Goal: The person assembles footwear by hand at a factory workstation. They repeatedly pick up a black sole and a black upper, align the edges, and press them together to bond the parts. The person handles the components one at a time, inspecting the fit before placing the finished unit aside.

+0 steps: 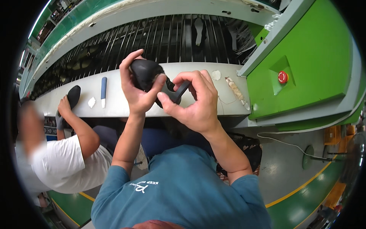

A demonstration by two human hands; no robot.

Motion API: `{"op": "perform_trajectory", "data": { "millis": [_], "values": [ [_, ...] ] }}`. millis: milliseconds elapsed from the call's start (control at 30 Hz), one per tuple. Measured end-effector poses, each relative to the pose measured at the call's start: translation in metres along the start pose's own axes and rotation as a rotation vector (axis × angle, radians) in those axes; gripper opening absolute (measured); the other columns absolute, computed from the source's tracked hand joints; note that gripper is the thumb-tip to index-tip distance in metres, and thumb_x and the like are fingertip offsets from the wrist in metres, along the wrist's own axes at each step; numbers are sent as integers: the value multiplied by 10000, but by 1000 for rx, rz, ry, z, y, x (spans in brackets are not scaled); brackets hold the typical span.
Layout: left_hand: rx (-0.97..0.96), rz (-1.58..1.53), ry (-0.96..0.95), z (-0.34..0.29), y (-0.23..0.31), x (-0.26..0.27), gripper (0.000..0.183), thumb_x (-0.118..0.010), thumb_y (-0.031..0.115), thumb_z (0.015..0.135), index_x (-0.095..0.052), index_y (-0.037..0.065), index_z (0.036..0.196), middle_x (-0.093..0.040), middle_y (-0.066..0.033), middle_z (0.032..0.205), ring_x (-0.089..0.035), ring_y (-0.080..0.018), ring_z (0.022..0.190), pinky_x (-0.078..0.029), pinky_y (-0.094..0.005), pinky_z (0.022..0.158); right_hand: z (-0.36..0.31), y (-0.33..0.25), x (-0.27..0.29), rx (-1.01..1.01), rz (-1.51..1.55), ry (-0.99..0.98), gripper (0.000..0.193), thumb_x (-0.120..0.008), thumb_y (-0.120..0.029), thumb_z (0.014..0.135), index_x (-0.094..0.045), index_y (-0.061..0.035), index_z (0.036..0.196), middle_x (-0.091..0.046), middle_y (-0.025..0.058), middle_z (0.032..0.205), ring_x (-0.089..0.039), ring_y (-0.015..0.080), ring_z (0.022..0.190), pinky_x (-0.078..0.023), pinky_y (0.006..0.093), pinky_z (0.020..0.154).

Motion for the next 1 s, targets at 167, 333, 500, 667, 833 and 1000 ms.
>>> {"op": "perform_trajectory", "data": {
  "millis": [167,333,500,667,833,1000],
  "values": [
    [28,-18,-32,0,-6,0,790,-956,117,747,-591,51,1444,-592,-68,1170,-624,-176,1013,-526,-330,923,1,8,-6,-89,11,1,281,-924,-136,785,-684,-77,918,-663,30,858,-584,149,725,-469,305,603],
    [35,-22,-49,3,-10,1,808,-973,142,767,-564,61,1460,-639,-59,1111,-656,-157,984,-546,-313,900,8,7,-12,79,72,62,212,-858,-69,787,-663,-58,870,-640,49,777,-595,203,705,-487,349,593],
    [4,-7,-51,8,-18,8,754,-967,147,814,-570,63,1449,-664,-52,1090,-668,-149,968,-551,-308,891,8,-3,-15,157,-24,96,161,-812,-33,792,-656,-54,826,-629,55,722,-579,232,683,-484,354,594],
    [104,-95,-34,10,-27,13,704,-949,173,864,-604,60,1467,-622,-61,1215,-648,-142,1044,-542,-289,939,1,6,-31,82,18,83,672,-1020,-310,762,-697,-39,1285,-742,43,978,-633,197,905,-568,342,702],
    [75,30,-18,18,-57,17,541,-783,274,1008,-563,76,1461,-621,-55,1149,-607,-134,1047,-516,-315,939,-2,18,-52,172,-122,80,701,-1029,-303,713,-706,1,1256,-715,104,1076,-639,277,1005,-590,388,806],
    [209,-401,8,15,-90,11,789,-176,681,1181,-604,63,1420,-677,-36,1093,-647,-126,992,-533,-283,929,7,25,-71,207,-67,109,671,-1026,-281,695,-745,3,1235,-682,93,1089,-673,276,956,-599,389,783]
  ]
}}
Point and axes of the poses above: each hand's wrist, its own z-axis towards the middle knuckle, its own x-axis out of the back of the hand, y = z × x, the point moved 10 cm from there along z, towards the middle knuckle
